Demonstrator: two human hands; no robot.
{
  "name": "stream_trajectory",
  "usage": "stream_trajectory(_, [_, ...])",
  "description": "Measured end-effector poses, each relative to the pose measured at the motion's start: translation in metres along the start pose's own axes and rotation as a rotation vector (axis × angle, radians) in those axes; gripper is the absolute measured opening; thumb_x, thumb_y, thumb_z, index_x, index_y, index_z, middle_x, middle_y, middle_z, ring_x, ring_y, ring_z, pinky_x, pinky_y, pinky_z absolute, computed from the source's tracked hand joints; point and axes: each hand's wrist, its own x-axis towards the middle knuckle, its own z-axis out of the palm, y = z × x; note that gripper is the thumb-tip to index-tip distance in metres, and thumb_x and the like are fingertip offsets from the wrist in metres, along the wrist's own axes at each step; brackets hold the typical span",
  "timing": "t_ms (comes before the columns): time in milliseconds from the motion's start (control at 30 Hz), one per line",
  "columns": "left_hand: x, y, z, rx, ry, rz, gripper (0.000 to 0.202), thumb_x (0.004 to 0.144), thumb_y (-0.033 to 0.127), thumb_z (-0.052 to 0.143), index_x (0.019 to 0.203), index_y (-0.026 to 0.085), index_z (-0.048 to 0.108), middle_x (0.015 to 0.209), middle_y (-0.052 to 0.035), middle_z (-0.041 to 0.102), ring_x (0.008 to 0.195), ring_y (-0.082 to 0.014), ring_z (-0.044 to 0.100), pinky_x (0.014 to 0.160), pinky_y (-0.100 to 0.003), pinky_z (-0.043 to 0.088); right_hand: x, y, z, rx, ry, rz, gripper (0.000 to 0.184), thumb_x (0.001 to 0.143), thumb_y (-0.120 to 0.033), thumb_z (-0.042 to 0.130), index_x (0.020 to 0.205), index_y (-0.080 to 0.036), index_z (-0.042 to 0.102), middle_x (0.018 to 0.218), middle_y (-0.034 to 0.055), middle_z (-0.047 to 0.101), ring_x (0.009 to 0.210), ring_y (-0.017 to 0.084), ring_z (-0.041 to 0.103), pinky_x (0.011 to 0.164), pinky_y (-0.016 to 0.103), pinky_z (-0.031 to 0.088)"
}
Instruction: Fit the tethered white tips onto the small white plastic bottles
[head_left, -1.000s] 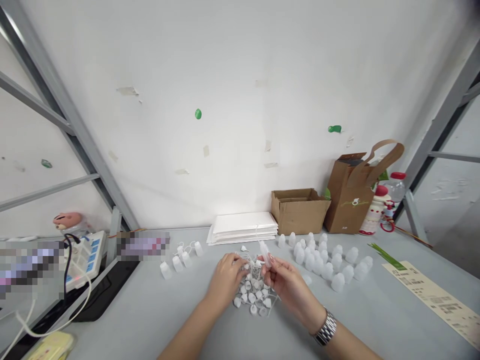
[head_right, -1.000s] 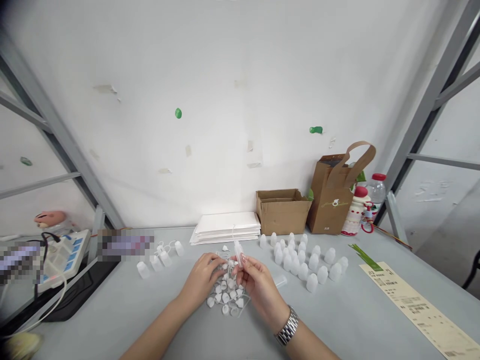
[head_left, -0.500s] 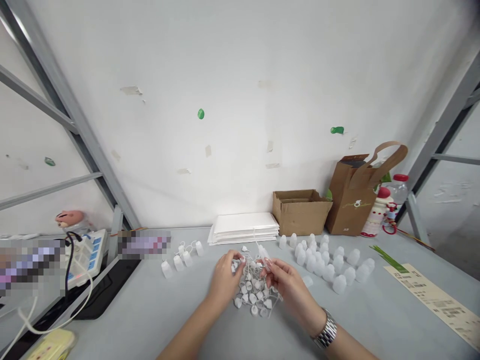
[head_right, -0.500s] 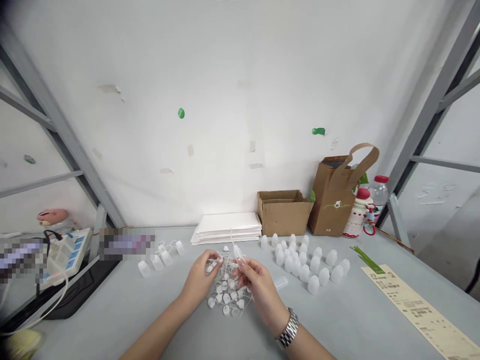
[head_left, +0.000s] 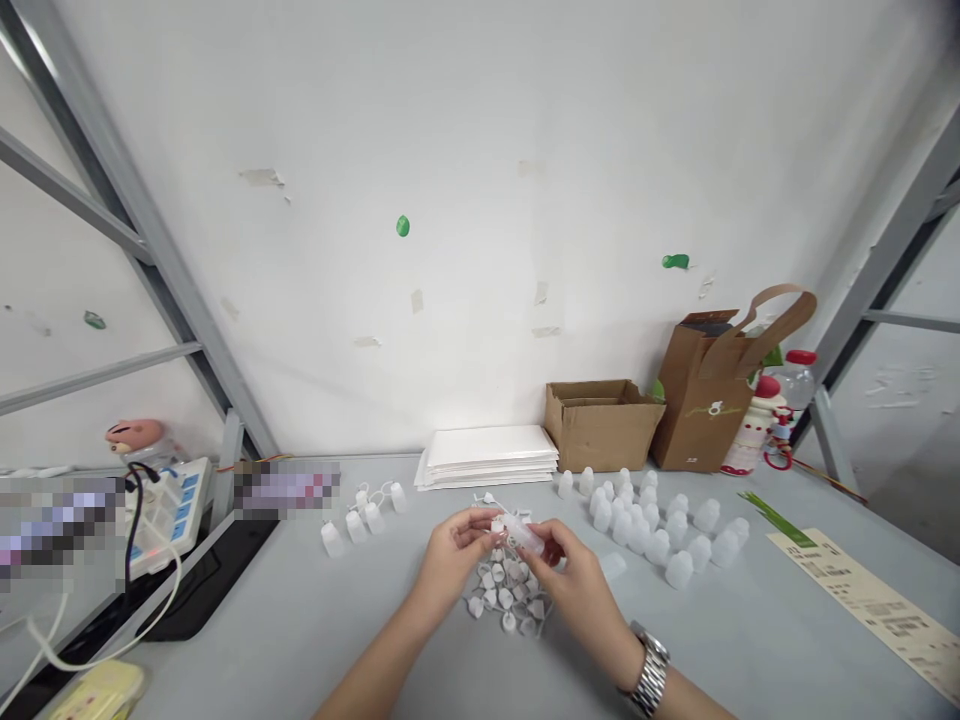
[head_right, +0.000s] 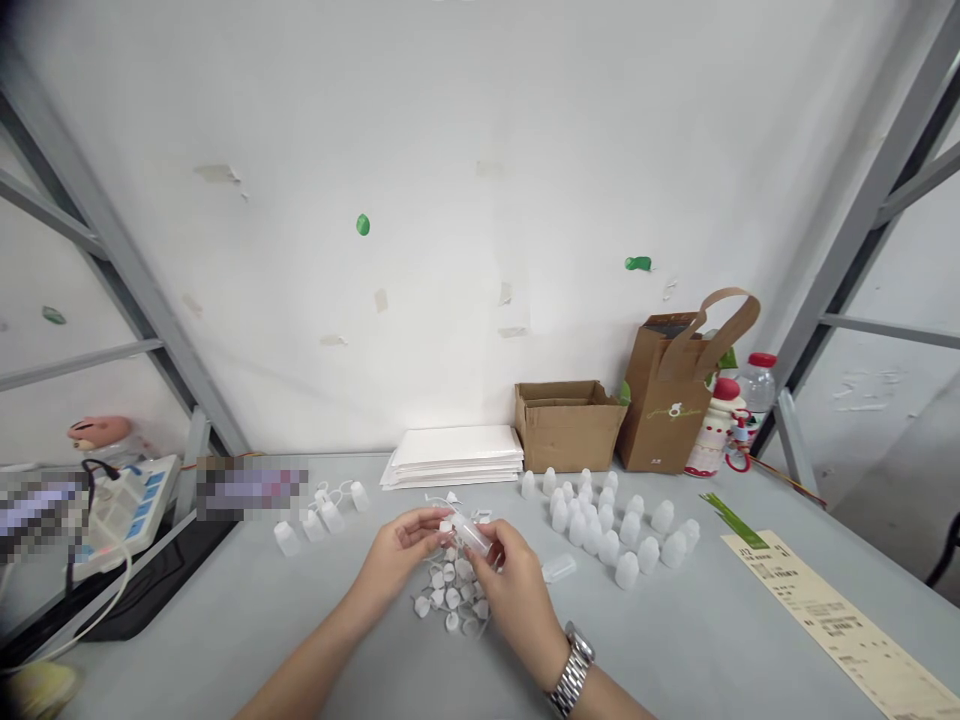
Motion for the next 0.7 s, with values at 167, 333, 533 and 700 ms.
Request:
stream_trajectory(167, [0.002,0.002,-0.001,-0.003,0.069,0.033,0.037,0.054,0.030,0.074,0.086,0.015,0.064,0.073,-0.0027,0.064,0.075,-0.0170,0.061,0.072,-0.030,0.047,0.000,0.002,0.000,-0.084,-0.037,-0.049,0.010,0.074,-0.027,0.059,0.081,-0.021,0.060,0.071,0.0014,0.059,0.063,0.017,0.049,0.061,0.028,0.037])
stream_trajectory(333, [0.000,0.004,0.000,-0.026,0.063,-0.037,0.031,0.054,0.034,0.074,0.077,0.015,0.066,0.077,-0.0048,0.068,0.078,-0.0179,0.060,0.076,-0.030,0.045,-0.004,0.003,0.002,-0.159,-0.068,-0.109,0.010,0.077,-0.025,0.055,0.085,-0.021,0.058,0.076,0.0024,0.060,0.066,0.017,0.051,0.062,0.028,0.040])
stream_trajectory(533, [-0.008,0.004,0.004,-0.231,0.029,-0.165,0.029,0.058,0.037,0.072,0.076,0.014,0.068,0.080,-0.0059,0.069,0.080,-0.0167,0.061,0.084,-0.031,0.043,-0.007,0.007,0.003,-0.273,-0.016,-0.284,0.012,0.080,-0.024,0.052,0.089,-0.022,0.059,0.076,0.0041,0.059,0.069,0.019,0.052,0.066,0.032,0.040])
stream_trajectory(700, [-0.009,0.005,0.003,-0.230,0.018,-0.213,0.030,0.056,0.037,0.074,0.075,0.014,0.069,0.085,-0.0075,0.069,0.085,-0.0181,0.060,0.085,-0.030,0.042,-0.011,0.007,0.003,-0.308,-0.004,-0.379,0.018,0.081,-0.026,0.050,0.095,-0.022,0.060,0.081,0.0080,0.061,0.077,0.023,0.052,0.071,0.036,0.039])
